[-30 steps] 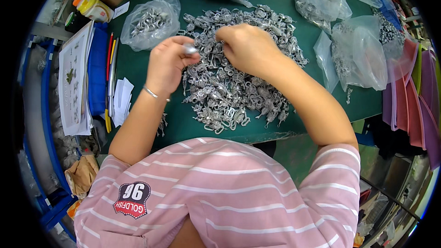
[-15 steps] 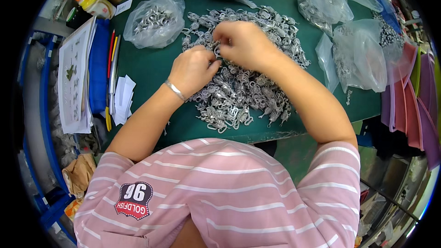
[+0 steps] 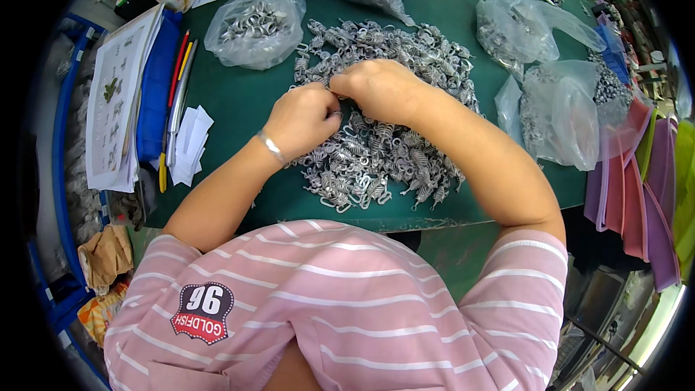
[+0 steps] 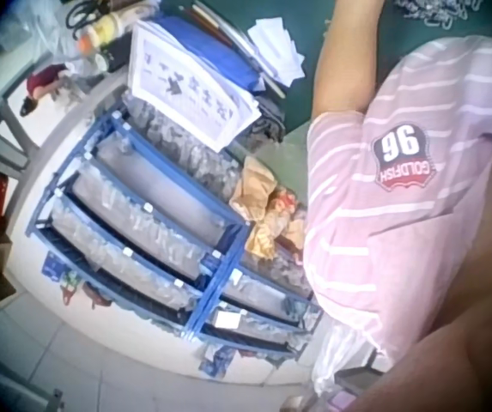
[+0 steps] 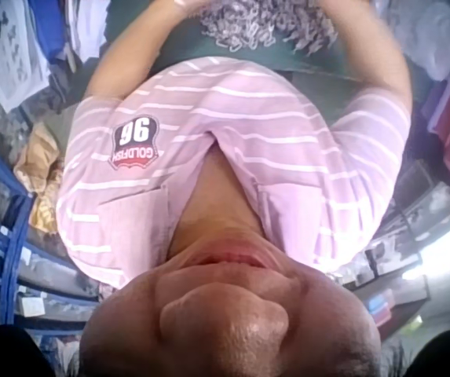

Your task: The person sits at a green workbench and repeatedly picks up small silver metal components from a large pile. They interlock the components by hand, forming short chains, and then place the assembled pieces into a clear plastic bag. The process is repetitive, involving picking, linking, and bagging the metal parts.

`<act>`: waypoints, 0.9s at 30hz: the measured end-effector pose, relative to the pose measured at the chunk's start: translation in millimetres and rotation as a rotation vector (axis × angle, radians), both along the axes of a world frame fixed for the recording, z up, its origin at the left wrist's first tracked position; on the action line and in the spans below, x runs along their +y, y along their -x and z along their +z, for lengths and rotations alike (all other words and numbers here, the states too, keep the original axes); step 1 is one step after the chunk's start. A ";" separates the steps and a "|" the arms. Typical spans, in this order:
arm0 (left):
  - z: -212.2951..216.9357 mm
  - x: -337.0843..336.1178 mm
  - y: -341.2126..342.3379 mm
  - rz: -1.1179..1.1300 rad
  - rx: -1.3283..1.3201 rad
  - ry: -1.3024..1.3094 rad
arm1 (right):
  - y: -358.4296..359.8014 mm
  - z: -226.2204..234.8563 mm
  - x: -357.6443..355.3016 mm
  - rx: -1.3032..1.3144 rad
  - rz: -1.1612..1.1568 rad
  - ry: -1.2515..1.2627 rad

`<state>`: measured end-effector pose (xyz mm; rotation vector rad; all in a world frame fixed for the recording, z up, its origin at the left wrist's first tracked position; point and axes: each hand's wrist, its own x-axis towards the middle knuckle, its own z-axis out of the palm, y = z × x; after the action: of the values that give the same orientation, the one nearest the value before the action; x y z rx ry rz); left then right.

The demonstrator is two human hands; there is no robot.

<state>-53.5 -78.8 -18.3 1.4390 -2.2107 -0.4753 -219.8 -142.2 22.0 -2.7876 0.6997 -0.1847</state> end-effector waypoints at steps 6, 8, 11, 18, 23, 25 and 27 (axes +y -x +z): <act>10.8 5.1 -36.3 0.193 1.348 -0.879 | -12.1 -10.9 9.2 0.226 0.076 0.433; 9.0 3.6 -49.6 0.160 1.567 -0.897 | -11.7 -9.2 3.7 0.153 0.048 0.377; 16.9 2.1 -57.6 0.218 1.621 -0.865 | 5.5 3.2 -5.5 -0.250 -0.136 -0.223; 9.0 -19.6 -27.8 0.152 0.239 -0.097 | 21.6 23.4 -7.2 -0.696 -0.495 -1.241; -2.4 -18.2 -25.1 0.132 0.028 0.131 | -16.2 -10.6 6.1 -0.150 -0.142 0.165; -6.5 -13.1 -32.1 0.181 0.048 0.169 | -23.1 -16.6 5.3 -0.029 -0.110 0.240; -7.1 -7.7 -42.3 0.236 0.071 0.161 | -27.4 -22.3 3.8 0.049 -0.070 0.320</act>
<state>-11.2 -86.6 -25.4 1.5459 -1.9440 -0.2583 -192.3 -138.4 -0.3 -3.0810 0.8471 -0.2634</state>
